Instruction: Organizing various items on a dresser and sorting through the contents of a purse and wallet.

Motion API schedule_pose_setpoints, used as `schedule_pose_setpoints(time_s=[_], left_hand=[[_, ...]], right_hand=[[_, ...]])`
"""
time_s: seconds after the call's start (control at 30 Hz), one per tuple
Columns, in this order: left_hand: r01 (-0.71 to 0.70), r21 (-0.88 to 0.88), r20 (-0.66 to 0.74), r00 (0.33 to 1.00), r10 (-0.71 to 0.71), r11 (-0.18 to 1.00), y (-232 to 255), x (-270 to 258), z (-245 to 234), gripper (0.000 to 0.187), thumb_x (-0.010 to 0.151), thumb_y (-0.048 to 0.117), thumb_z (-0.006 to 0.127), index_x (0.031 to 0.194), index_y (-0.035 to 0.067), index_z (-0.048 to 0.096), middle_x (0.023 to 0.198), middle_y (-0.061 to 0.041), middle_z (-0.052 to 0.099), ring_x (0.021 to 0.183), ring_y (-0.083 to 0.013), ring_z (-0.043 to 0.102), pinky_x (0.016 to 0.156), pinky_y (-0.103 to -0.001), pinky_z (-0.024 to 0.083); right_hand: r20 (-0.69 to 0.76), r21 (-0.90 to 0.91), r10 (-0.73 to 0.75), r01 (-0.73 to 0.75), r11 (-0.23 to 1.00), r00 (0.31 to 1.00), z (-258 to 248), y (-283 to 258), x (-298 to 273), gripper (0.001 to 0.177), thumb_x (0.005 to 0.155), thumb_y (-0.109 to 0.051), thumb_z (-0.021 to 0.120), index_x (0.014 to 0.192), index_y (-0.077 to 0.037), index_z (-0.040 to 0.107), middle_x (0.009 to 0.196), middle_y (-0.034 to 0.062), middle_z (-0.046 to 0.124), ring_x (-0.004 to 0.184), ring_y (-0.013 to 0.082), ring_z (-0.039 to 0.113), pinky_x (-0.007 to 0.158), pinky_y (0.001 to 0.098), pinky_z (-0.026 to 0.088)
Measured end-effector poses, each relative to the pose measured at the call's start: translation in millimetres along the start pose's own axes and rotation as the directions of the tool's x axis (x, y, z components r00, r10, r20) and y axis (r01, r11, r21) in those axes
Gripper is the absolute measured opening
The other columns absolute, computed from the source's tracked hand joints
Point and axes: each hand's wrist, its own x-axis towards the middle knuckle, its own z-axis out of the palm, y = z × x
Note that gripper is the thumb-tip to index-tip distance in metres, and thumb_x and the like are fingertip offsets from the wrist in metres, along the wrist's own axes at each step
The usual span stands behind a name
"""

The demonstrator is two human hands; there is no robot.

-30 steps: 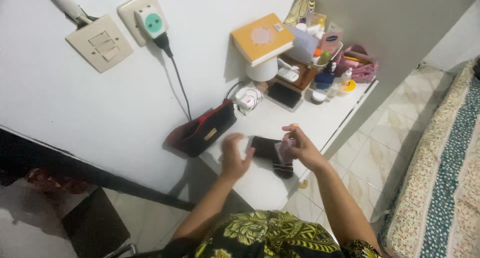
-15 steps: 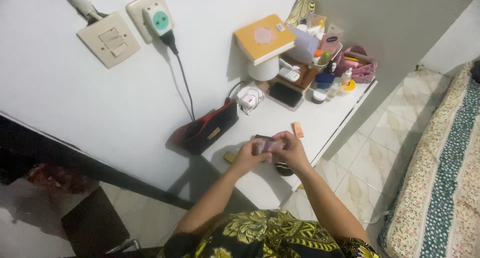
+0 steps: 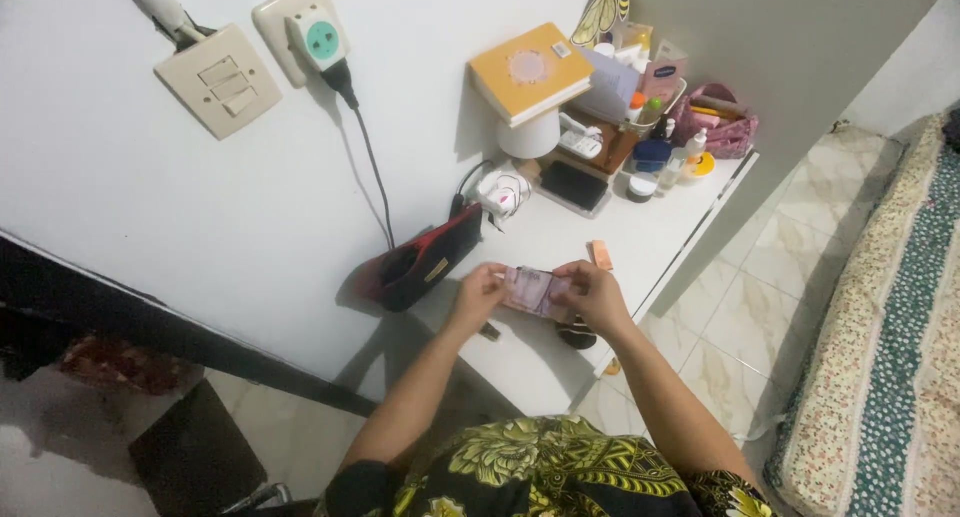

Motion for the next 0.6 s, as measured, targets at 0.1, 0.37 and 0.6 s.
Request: schedule_pose_setpoints(time_s=[0.1,0.37,0.6], left_hand=[[-0.12,0.292,-0.196,0.964,0.182,0.949,8.3,12.0,-25.9,0.041,0.087,0.007,0.075,0.126,0.005,0.063,0.103,-0.021,0.073,0.099,-0.038,0.073,0.079,-0.047,0.061],[0.057,0.882,-0.276,0.867,0.415,0.468,69.0,2.5,-68.1,0.051,0.096,0.014,0.068,0.145,0.013,0.052,0.143,-0.015,0.048,0.13,-0.0384,0.05,0.103,-0.056,0.044],[0.324,0.872,-0.447,0.833,0.326,0.366,53.4,19.9,-97.9,0.051,0.096,0.042,0.069,0.138,0.016,0.054,0.132,-0.008,0.053,0.131,-0.0349,0.042,0.105,-0.063,0.024]], right_hand=[[-0.066,-0.011,0.016,-0.016,1.0,0.998,-0.7,-6.6,3.5,0.031,0.082,0.006,0.073,0.109,-0.009,0.076,0.096,0.0191,0.079,0.094,0.0373,0.075,0.085,0.0447,0.056],[-0.093,0.054,0.043,-0.038,0.998,0.995,-19.0,-5.8,0.5,0.034,0.082,0.004,0.073,0.113,-0.007,0.076,0.096,0.018,0.078,0.093,0.0306,0.072,0.087,0.0428,0.055],[-0.092,0.039,0.067,-0.064,0.997,0.993,-22.3,7.3,0.4,0.034,0.084,0.006,0.07,0.115,-0.007,0.076,0.101,0.0214,0.078,0.102,0.0355,0.073,0.092,0.0455,0.055]])
